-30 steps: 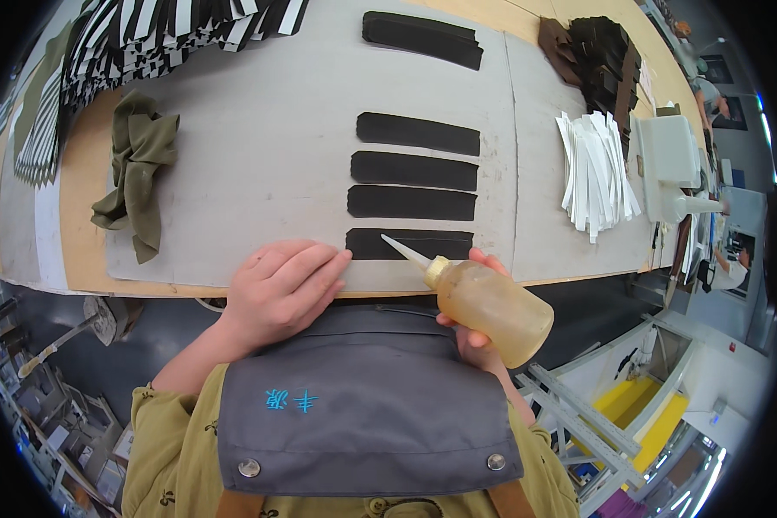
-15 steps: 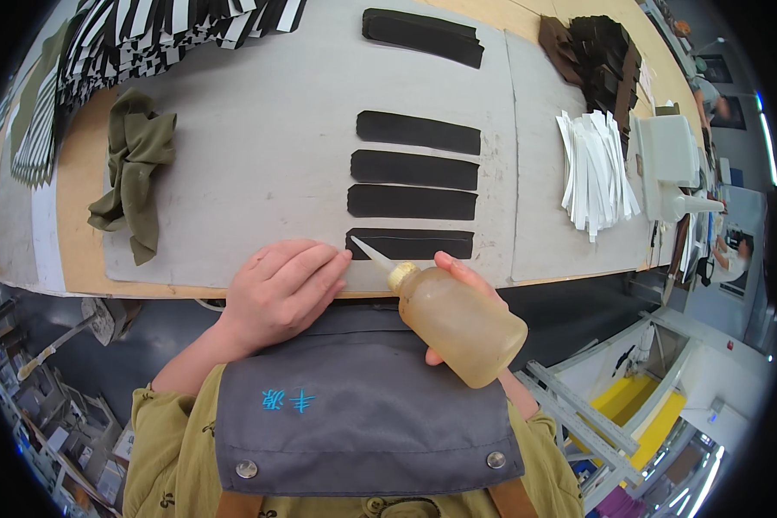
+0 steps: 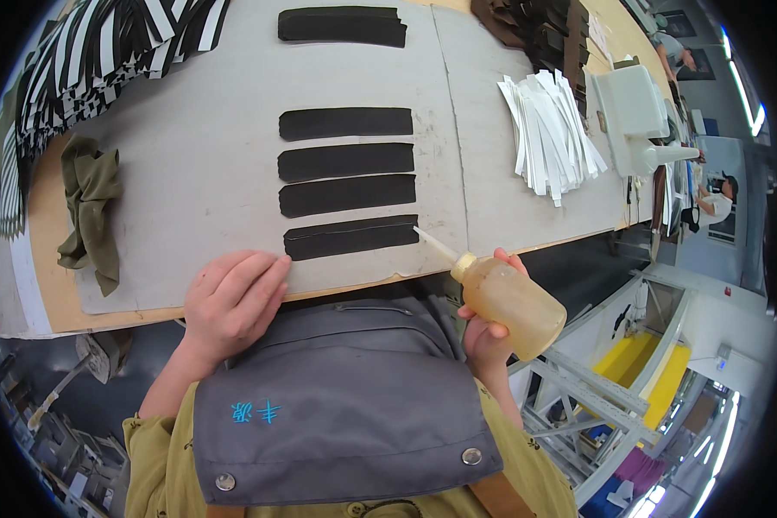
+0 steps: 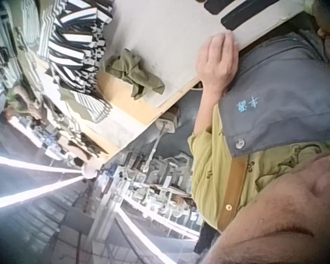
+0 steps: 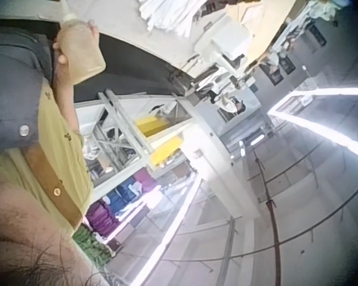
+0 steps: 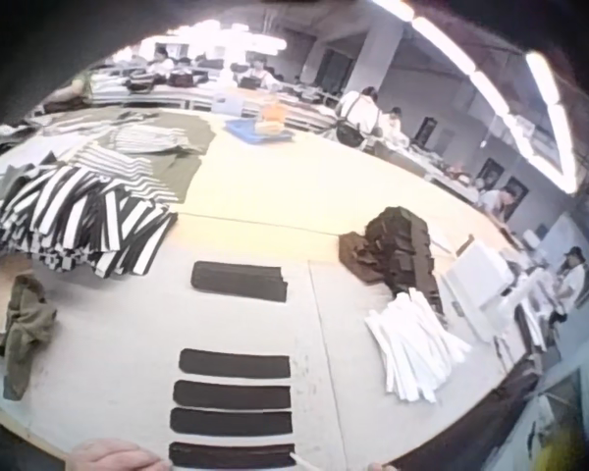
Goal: The person arranges black fabric strips on a table and applies glue to them using a squeeze bottle. They then place white fabric strips on top of the glued black strips to create a striped pattern. The person handles the fabric pieces one by one, pressing them down to secure the bond.
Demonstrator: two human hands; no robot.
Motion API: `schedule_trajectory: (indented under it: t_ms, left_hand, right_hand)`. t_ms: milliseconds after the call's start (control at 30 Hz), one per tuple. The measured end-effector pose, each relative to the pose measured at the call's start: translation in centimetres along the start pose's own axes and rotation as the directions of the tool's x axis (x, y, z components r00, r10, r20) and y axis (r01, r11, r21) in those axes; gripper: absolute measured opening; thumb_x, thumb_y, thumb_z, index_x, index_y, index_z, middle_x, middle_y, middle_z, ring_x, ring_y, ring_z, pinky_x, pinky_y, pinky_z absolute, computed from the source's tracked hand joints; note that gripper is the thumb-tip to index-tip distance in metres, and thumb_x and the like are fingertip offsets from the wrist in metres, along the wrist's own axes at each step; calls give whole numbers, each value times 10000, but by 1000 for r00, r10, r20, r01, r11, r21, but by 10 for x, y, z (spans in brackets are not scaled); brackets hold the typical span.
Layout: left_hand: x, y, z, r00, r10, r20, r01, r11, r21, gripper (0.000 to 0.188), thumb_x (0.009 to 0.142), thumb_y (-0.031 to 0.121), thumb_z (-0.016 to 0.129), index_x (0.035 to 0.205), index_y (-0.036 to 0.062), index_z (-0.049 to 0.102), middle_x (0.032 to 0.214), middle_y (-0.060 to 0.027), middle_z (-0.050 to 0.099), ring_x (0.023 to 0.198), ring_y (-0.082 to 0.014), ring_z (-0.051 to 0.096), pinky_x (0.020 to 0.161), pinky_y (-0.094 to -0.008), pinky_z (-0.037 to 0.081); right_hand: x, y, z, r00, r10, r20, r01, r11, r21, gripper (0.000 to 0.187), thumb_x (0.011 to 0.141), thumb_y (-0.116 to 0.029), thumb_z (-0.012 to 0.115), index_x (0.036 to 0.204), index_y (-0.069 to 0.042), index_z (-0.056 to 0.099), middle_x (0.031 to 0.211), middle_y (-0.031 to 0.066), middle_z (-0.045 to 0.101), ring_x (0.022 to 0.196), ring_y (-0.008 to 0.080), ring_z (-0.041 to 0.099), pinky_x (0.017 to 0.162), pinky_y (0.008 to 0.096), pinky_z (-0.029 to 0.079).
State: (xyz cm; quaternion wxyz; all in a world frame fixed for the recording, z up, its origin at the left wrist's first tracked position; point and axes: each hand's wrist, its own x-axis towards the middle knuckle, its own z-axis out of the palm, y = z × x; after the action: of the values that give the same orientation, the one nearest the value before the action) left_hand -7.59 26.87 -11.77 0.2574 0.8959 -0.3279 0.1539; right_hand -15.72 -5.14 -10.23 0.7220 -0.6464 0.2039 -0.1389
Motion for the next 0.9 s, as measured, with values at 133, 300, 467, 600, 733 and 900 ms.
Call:
schedule_trajectory:
  t_ms: [133, 300, 467, 600, 733, 900]
  left_hand:
    - [0, 1, 0, 1000, -7, -2, 7, 1000, 13, 333, 782, 68, 779, 1113, 88, 750, 1086, -11, 680, 983, -199, 657, 803, -329, 522]
    - [1, 2, -1, 1000, -9, -5, 9, 1000, 11, 330, 771, 66, 781, 1099, 88, 755, 1069, -9, 684, 969, -196, 664, 792, -327, 525]
    - [3, 1, -1, 1000, 7, -22, -7, 1000, 3, 328, 760, 60, 777, 1087, 77, 756, 1044, -21, 687, 941, -207, 673, 778, -334, 532]
    - [2, 0, -1, 999, 19, -37, -20, 1000, -23, 330, 755, 54, 775, 1084, 60, 758, 1037, -43, 691, 905, -234, 681, 756, -346, 539]
    - [1, -1, -1, 998, 33, -45, -34, 999, -13, 341, 754, 63, 779, 1094, 71, 756, 1051, -29, 687, 908, -218, 682, 754, -333, 536]
    - [-1, -2, 1, 998, 25, -59, -26, 999, -20, 341, 760, 67, 773, 1100, 83, 753, 1051, -14, 680, 912, -197, 681, 753, -324, 535]
  right_hand:
    - [1, 1, -3, 1000, 9, 3, -9, 1000, 7, 1276, 583, -672, 888, 1523, -1, 347, 1527, 156, 467, 1158, 231, 638, 591, 238, 605]
    - [-1, 3, 1, 1000, -3, -10, 3, 1000, -8, 1267, 587, -666, 891, 1524, -5, 351, 1528, 157, 468, 1157, 238, 639, 591, 241, 605]
    - [-4, 4, 7, 997, 49, 60, -50, 999, 2, 1249, 594, -642, 897, 1525, -14, 350, 1538, 155, 455, 1160, 253, 643, 630, 266, 624]
    - [-4, 0, 17, 976, 81, 202, -89, 996, 30, 1177, 629, -576, 902, 1516, -21, 362, 1540, 144, 446, 1121, 273, 665, 716, 315, 651]
    - [0, 7, 25, 944, 101, 314, -134, 987, 85, 1167, 616, -508, 933, 1515, -15, 377, 1499, 134, 492, 1056, 268, 691, 736, 334, 642]
    - [9, 10, 33, 865, 190, 463, -197, 980, -34, 1260, 554, -545, 959, 1537, -49, 346, 1559, 151, 428, 1111, 289, 661, 665, 332, 648]
